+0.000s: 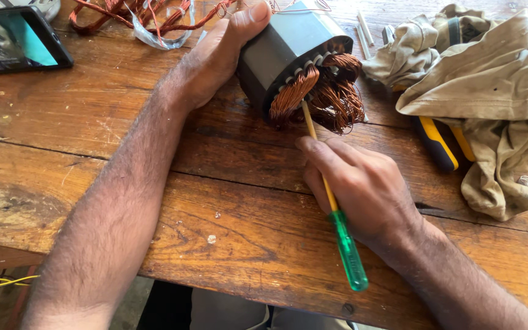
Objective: The person holds a motor stator with copper windings and uses a green-handled screwdriver to carefully push and arrange the wires into the stator slots. The hands repeatedly adjust the tool angle and position to seat the windings.
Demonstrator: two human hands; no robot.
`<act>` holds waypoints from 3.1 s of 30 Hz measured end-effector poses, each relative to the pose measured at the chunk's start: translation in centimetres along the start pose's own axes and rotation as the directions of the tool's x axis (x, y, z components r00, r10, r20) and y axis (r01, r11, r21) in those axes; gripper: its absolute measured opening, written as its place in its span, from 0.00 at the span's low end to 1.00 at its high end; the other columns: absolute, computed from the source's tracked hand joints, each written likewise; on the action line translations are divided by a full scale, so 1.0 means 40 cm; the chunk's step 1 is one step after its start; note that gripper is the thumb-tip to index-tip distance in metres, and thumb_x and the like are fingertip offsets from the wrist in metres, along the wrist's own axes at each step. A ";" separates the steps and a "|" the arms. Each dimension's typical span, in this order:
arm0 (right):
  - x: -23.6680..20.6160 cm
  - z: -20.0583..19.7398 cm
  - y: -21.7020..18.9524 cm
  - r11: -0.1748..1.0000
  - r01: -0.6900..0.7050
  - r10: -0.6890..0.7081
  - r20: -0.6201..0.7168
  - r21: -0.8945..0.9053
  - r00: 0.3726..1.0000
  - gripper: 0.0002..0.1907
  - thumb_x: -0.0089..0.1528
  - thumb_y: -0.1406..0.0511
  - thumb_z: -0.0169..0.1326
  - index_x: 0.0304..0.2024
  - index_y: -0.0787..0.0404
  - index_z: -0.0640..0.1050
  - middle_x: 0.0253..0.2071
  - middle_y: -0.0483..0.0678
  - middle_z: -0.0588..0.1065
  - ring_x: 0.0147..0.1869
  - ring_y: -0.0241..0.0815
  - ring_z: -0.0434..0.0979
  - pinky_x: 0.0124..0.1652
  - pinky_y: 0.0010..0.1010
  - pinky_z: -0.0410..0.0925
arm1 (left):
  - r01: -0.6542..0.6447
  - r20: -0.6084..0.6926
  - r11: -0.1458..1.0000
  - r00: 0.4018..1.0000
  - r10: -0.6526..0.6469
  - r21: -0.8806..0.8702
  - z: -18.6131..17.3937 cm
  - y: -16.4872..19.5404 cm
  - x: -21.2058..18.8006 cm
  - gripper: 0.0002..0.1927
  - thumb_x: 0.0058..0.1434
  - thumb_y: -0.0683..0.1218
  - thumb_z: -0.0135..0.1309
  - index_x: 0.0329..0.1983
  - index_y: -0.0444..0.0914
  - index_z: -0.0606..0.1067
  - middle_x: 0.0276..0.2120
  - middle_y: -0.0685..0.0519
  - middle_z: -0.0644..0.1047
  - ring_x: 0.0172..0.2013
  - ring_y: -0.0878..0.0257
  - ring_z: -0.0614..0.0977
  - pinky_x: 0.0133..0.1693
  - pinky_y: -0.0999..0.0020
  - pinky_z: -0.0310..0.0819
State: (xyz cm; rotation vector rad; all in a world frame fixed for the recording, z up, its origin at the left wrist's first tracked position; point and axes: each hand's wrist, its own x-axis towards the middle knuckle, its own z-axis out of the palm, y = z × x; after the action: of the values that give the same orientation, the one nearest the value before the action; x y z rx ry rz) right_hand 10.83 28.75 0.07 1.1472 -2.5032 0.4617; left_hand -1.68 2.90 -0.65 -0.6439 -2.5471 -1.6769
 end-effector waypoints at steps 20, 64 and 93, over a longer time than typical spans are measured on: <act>0.002 -0.024 -0.032 0.999 -0.002 0.005 -0.073 0.039 0.997 0.19 0.56 0.73 0.62 0.50 0.67 0.75 0.33 0.50 0.78 0.33 0.45 0.81 0.32 0.37 0.73 | 0.005 -0.029 0.998 1.000 -0.003 0.064 -0.013 -0.017 -0.001 0.63 0.55 0.88 0.29 0.69 0.33 0.67 0.57 0.35 0.75 0.60 0.50 0.77 0.53 0.50 0.70; -0.004 -0.013 -0.063 0.996 0.059 -0.058 0.016 -0.068 0.998 0.18 0.55 0.68 0.63 0.46 0.67 0.76 0.32 0.50 0.75 0.29 0.48 0.76 0.30 0.40 0.71 | -0.036 -0.001 0.999 0.999 0.036 0.013 -0.027 -0.012 -0.022 0.57 0.60 0.85 0.32 0.61 0.32 0.74 0.49 0.44 0.80 0.51 0.58 0.80 0.50 0.59 0.71; -0.010 -0.020 -0.046 0.974 0.139 -0.137 0.024 -0.180 0.990 0.20 0.57 0.67 0.63 0.49 0.68 0.76 0.37 0.51 0.75 0.35 0.48 0.77 0.34 0.39 0.73 | -0.071 0.008 0.992 0.997 0.072 -0.101 -0.021 -0.028 -0.018 0.52 0.64 0.82 0.36 0.64 0.32 0.70 0.52 0.45 0.78 0.54 0.59 0.78 0.53 0.61 0.71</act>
State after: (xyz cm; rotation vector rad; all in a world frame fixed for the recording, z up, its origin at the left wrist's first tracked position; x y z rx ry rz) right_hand 12.63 28.21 0.86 1.2431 -2.3968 0.1861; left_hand -1.58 1.53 -1.47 -0.7436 -2.4288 -1.7921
